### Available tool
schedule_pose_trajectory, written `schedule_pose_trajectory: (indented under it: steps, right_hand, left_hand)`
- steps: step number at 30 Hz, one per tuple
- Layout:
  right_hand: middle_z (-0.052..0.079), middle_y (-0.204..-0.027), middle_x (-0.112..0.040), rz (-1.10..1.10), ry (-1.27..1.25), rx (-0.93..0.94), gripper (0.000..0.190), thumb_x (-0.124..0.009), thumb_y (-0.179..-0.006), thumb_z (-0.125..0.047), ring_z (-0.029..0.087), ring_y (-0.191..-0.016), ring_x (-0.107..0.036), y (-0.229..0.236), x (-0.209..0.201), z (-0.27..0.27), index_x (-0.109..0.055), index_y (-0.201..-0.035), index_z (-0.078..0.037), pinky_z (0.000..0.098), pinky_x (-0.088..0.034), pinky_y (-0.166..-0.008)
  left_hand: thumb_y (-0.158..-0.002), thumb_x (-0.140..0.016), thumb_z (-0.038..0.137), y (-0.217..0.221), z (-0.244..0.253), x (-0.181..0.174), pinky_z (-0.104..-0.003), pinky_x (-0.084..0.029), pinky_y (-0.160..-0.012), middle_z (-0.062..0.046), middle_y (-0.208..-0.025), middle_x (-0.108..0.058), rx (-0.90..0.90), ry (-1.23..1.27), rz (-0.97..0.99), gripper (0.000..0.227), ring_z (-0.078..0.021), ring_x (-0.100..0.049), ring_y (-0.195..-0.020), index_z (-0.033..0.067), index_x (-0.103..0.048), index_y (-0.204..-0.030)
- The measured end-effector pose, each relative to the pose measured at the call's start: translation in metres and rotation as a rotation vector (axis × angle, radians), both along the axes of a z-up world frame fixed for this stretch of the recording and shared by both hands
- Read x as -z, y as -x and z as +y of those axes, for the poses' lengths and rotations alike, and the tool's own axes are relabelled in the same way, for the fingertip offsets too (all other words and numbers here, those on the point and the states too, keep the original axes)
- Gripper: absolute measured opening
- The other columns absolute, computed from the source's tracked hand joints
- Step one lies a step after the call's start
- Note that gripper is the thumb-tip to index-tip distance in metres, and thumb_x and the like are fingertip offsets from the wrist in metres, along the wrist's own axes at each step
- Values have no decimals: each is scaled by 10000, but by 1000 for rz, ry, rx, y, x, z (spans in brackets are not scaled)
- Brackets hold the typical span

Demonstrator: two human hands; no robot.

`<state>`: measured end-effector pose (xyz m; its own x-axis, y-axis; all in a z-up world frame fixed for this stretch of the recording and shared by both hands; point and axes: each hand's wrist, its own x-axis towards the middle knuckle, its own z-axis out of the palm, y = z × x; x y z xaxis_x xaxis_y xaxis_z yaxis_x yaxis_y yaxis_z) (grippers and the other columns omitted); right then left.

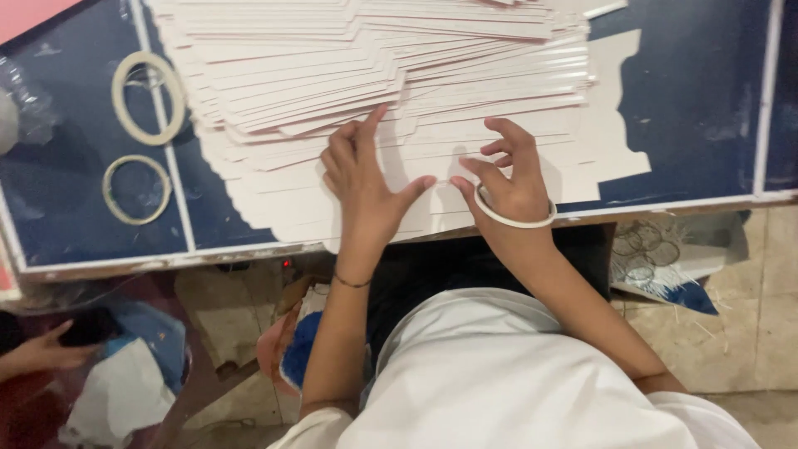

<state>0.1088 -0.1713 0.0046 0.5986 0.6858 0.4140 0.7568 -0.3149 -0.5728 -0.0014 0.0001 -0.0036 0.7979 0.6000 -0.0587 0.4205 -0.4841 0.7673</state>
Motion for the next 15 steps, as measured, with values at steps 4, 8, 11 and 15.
schedule_pose_trajectory:
  steps: [4, 8, 11, 15]
  right_hand:
    - [201, -1425, -544, 132, -46, 68, 215, -931, -955, -43, 364, -1081, -706, -39, -14, -48, -755, -920, 76, 412, -587, -960]
    - [207, -1448, -524, 265, 6, 171, 205, -935, -1014, -16, 351, -1138, -649, -78, -13, -105, -765, -964, 87, 455, -578, -1034]
    - [180, -1431, -530, 269, 63, 259, 167, -947, -1009, -2, 296, -1156, -623, -87, -5, -122, -798, -992, 70, 437, -588, -1021]
    - [186, -1412, -530, 248, 61, 292, 194, -973, -973, 0, 294, -1126, -615, -88, 2, -120, -798, -966, 84, 433, -594, -992]
  left_hand:
    - [-730, -1080, 351, -1, 0, -1, -551, -247, -1108, -127, -1401, -340, 5, 3, 30, 1170, -399, -301, -1252, 206, -408, -1676]
    - [-790, -951, 530, 0, 1, 7, -555, -300, -1113, -109, -1397, -348, 1, -76, 54, 1063, -365, -341, -1268, 251, -408, -1660]
    - [-845, -812, 742, -2, -4, 2, -562, -368, -1098, -84, -1390, -367, -11, -155, 98, 989, -331, -386, -1282, 311, -414, -1642]
    - [-785, -957, 563, -22, -23, 2, -604, -380, -1052, -132, -1414, -367, -15, -169, 140, 964, -383, -384, -1297, 261, -498, -1578]
